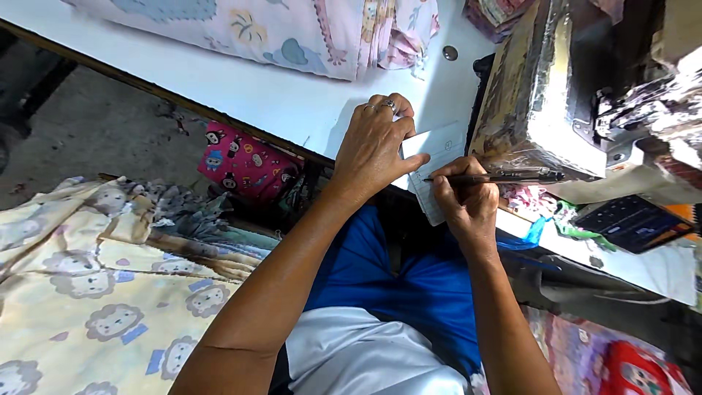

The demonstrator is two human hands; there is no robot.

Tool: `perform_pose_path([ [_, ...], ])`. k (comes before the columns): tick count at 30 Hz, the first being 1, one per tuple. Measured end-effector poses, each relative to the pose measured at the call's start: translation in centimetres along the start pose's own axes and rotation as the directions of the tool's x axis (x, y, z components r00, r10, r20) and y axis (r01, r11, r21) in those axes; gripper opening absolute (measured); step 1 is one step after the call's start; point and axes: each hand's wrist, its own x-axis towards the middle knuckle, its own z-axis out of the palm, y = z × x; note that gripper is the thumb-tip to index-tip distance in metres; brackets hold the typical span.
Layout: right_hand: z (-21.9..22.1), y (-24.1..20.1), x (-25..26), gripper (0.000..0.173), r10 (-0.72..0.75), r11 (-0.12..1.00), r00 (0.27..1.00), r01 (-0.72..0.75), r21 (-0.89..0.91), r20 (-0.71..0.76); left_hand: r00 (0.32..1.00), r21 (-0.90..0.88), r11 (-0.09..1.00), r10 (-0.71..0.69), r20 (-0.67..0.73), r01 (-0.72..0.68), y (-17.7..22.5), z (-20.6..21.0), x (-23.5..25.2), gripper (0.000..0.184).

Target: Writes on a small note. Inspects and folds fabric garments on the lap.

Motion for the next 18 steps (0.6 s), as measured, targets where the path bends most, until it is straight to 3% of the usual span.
perform_pose_path([
  [18,0.03,0.00,-0.03,0.008,-0.008,0.999,1.000,0.008,-0.051,-0.003,1.000,-0.003,1.000,0.003,-0.003,-0.003,0.03,0.04,-0.02,0.046],
])
